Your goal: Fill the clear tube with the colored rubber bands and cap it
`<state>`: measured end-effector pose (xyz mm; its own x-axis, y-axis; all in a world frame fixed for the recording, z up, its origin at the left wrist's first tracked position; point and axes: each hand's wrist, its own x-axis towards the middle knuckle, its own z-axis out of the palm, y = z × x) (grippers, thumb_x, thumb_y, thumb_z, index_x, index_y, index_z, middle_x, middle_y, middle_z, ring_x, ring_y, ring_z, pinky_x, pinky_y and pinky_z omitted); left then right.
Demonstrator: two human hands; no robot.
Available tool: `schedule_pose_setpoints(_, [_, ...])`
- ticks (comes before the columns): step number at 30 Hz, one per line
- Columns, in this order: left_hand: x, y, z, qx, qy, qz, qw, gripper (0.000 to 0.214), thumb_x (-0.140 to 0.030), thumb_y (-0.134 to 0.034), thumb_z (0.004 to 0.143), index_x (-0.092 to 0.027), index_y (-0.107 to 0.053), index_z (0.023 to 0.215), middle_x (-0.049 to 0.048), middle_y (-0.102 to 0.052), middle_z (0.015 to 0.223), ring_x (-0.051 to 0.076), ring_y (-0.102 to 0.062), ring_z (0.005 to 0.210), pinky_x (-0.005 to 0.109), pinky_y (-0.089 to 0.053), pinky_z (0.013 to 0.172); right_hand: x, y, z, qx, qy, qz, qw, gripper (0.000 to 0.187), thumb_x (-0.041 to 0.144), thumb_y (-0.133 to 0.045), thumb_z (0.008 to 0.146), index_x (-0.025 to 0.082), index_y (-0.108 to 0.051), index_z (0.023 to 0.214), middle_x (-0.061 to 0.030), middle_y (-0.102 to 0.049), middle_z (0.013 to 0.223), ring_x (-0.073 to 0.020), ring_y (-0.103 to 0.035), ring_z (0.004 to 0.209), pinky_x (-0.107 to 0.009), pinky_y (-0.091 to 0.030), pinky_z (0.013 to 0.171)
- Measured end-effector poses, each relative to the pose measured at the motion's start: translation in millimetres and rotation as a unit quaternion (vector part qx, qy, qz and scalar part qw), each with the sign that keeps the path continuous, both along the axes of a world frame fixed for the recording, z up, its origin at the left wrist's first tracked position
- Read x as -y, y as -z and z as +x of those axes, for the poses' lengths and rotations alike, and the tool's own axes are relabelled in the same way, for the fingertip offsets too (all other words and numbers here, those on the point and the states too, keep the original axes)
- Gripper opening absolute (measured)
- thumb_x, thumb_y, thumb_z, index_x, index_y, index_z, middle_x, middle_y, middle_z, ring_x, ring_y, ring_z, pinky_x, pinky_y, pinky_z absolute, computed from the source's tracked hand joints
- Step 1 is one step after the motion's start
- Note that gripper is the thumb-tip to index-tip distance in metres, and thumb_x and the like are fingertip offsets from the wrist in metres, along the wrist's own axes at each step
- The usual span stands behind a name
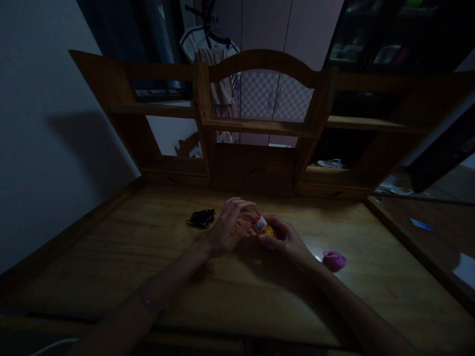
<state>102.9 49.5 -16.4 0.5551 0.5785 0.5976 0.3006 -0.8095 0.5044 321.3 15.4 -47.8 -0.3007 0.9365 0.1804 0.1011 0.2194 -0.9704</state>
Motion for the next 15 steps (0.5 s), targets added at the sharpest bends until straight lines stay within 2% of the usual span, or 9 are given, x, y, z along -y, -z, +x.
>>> schedule_pose_setpoints(3, [-0.4, 2.1, 1.6, -0.009, 0.003, -0.014, 1.000, 0.040, -0.033, -0.042, 0.093, -0.022, -0.042, 0.132, 0.0105, -0.051, 0.127, 0.025, -0.044, 0.122, 0.048, -0.025, 0.112, 0.1, -0.8, 0.5, 0.013, 0.007, 0.009, 1.000, 0.041, 0.034, -0.071, 0.078, 0.023, -0.061, 0.116, -0.0030, -0.065, 0.112, -0.0217, -0.060, 0.102, -0.033, -0.045, 0.091])
schedule_pose_setpoints(7, [-2.4, 5.7, 1.2, 0.041, -0.021, 0.020, 0.999, 0.040, -0.042, -0.039, 0.093, -0.021, -0.047, 0.127, 0.0094, -0.057, 0.117, 0.026, -0.047, 0.118, 0.050, -0.024, 0.111, 2.1, -6.1, -0.7, 0.020, 0.016, 0.013, 1.000, 0.042, 0.035, -0.070, 0.078, 0.023, -0.061, 0.117, -0.0031, -0.064, 0.114, -0.0222, -0.059, 0.104, -0.033, -0.044, 0.091])
schedule_pose_setpoints(12, [-3.0, 8.3, -1.6, 0.134, -0.030, 0.005, 0.990, 0.066, -0.065, -0.018, 0.090, -0.019, -0.048, 0.127, 0.0109, -0.063, 0.106, 0.028, -0.048, 0.118, 0.051, -0.021, 0.113, 5.4, -11.7, -1.3, 0.031, 0.017, 0.011, 0.999, 0.042, 0.034, -0.071, 0.078, 0.022, -0.061, 0.117, -0.0030, -0.064, 0.115, -0.0218, -0.059, 0.105, -0.033, -0.044, 0.092])
schedule_pose_setpoints(15, [-3.3, 8.1, -1.5, 0.129, -0.006, -0.022, 0.991, 0.074, -0.070, -0.014, 0.088, -0.018, -0.046, 0.129, 0.0111, -0.065, 0.108, 0.028, -0.053, 0.116, 0.050, -0.015, 0.115, 5.4, -11.8, -0.2, 0.032, 0.005, 0.013, 0.999, 0.040, 0.034, -0.070, 0.079, 0.022, -0.061, 0.116, -0.0030, -0.065, 0.113, -0.0217, -0.060, 0.102, -0.033, -0.045, 0.090])
